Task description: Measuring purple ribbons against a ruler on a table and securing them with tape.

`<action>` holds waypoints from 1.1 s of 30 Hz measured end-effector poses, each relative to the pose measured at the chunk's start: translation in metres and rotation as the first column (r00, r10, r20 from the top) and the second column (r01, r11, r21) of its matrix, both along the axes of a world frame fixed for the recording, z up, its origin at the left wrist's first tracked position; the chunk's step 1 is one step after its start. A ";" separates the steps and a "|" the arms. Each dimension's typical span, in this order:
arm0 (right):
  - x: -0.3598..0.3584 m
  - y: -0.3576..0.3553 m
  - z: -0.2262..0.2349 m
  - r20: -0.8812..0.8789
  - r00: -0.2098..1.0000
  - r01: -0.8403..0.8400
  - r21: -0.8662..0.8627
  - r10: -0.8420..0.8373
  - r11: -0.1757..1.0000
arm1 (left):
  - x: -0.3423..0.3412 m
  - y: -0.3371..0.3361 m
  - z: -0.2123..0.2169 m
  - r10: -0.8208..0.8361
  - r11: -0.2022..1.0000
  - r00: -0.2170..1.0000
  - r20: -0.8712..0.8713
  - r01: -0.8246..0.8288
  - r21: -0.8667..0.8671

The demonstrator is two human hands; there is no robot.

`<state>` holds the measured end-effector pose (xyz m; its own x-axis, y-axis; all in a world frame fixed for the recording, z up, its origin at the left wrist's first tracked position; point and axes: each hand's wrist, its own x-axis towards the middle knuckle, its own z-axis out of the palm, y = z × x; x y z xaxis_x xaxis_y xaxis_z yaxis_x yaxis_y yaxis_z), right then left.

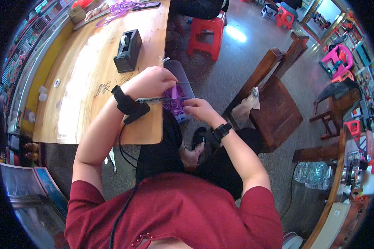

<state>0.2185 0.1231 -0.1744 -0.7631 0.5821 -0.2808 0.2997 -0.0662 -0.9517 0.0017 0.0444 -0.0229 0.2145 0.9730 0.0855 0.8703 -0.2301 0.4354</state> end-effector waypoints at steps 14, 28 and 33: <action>-0.011 -0.030 0.001 -0.151 0.988 0.070 0.282 -0.028 0.957 | -0.004 0.003 -0.008 -0.014 1.000 0.999 0.052 0.013 0.021; 0.059 -0.119 0.063 -0.198 0.960 -0.064 0.529 0.196 0.846 | -0.005 -0.001 -0.003 0.008 0.999 1.000 -0.021 -0.008 0.044; 0.057 -0.129 0.070 -0.219 0.957 -0.025 0.597 0.193 0.802 | -0.002 -0.002 -0.001 0.051 0.998 0.998 0.035 -0.050 -0.030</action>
